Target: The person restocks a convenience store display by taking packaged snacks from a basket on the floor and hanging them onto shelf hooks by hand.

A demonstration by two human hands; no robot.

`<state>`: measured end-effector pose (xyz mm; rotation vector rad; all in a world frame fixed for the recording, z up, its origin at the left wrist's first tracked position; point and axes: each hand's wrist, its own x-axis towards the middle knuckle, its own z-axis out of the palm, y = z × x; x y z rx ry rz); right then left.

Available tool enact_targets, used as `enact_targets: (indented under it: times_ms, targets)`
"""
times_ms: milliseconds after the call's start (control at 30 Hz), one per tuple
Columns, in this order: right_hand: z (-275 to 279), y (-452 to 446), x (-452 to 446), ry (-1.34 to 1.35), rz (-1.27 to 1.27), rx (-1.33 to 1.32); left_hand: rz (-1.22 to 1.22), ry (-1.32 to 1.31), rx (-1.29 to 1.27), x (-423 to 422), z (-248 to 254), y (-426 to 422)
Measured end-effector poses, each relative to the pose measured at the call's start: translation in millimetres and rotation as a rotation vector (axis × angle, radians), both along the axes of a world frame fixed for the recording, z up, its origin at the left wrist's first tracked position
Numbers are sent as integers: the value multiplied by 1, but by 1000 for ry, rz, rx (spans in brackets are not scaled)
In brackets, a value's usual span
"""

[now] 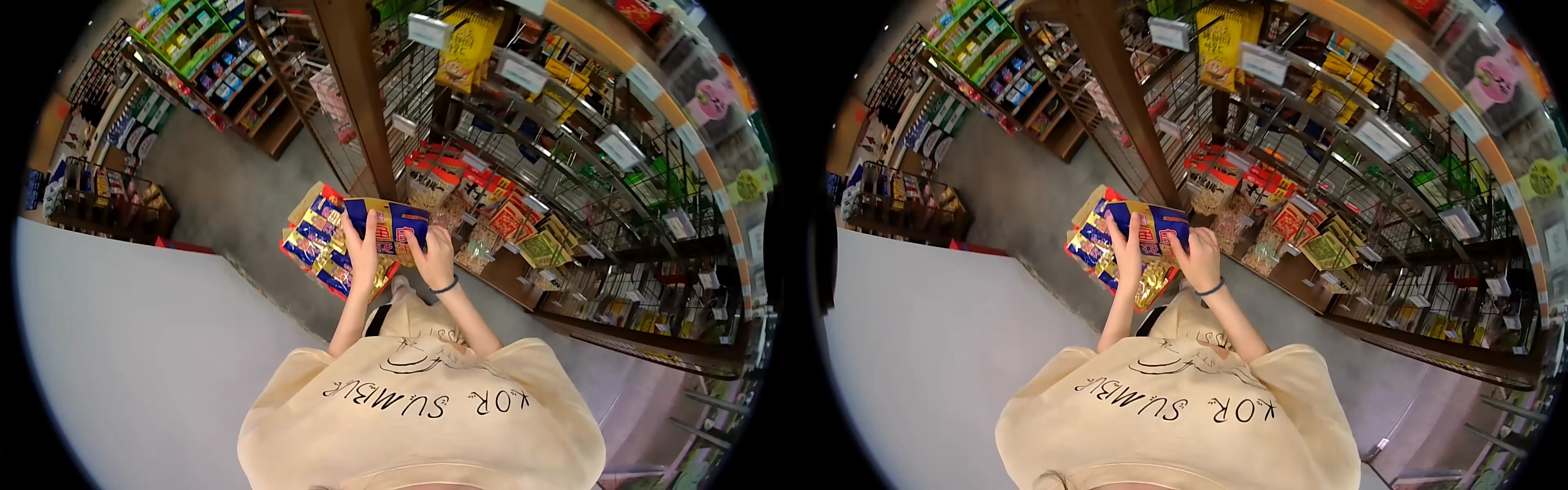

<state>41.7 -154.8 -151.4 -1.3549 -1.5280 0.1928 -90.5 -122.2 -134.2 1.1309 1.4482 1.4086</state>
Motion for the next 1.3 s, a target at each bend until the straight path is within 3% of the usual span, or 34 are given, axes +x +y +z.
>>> enact_targets:
  times_ms: [67, 133, 200, 267, 333, 400, 533, 600, 667, 733, 933, 1033, 1167, 1300]
  targets:
    - [10, -2, 5, -1, -11, 32, -123, -33, 16, 6, 15, 4]
    - [21, -3, 11, 28, -91, 32, -28, 37, 118, 22, 33, 7]
    - [35, -7, 16, 35, -106, 21, -182, -90, 132, 31, 49, 9]
    - [52, -13, 18, 268, -97, -53, -224, -95, 177, 43, 60, 14]
    - [62, -14, 22, 291, -100, -19, -317, -149, 221, 58, 91, 10]
    - [72, -16, 30, 345, -120, -1, -335, -137, 274, 67, 90, 19]
    - [108, -17, 49, 318, -131, 207, -345, -144, 318, 89, 114, 22]
    - [104, -16, 63, 184, -170, 196, -298, -131, 445, 101, 123, 25]
    - [106, -9, 81, -42, -157, 390, -317, -163, 449, 112, 128, 25]
    - [138, -13, 89, -32, -117, 402, -263, -188, 492, 126, 143, 17]
    - [158, -14, 111, -105, -126, 238, -244, -203, 545, 143, 142, 28]
    - [161, -7, 119, -186, -71, 175, -280, -245, 404, 144, 148, 34]
    - [162, 11, 129, -220, -15, 140, -265, -221, 420, 145, 149, 47]
    - [162, 24, 132, -262, 25, 87, -199, -101, 591, 146, 150, 61]
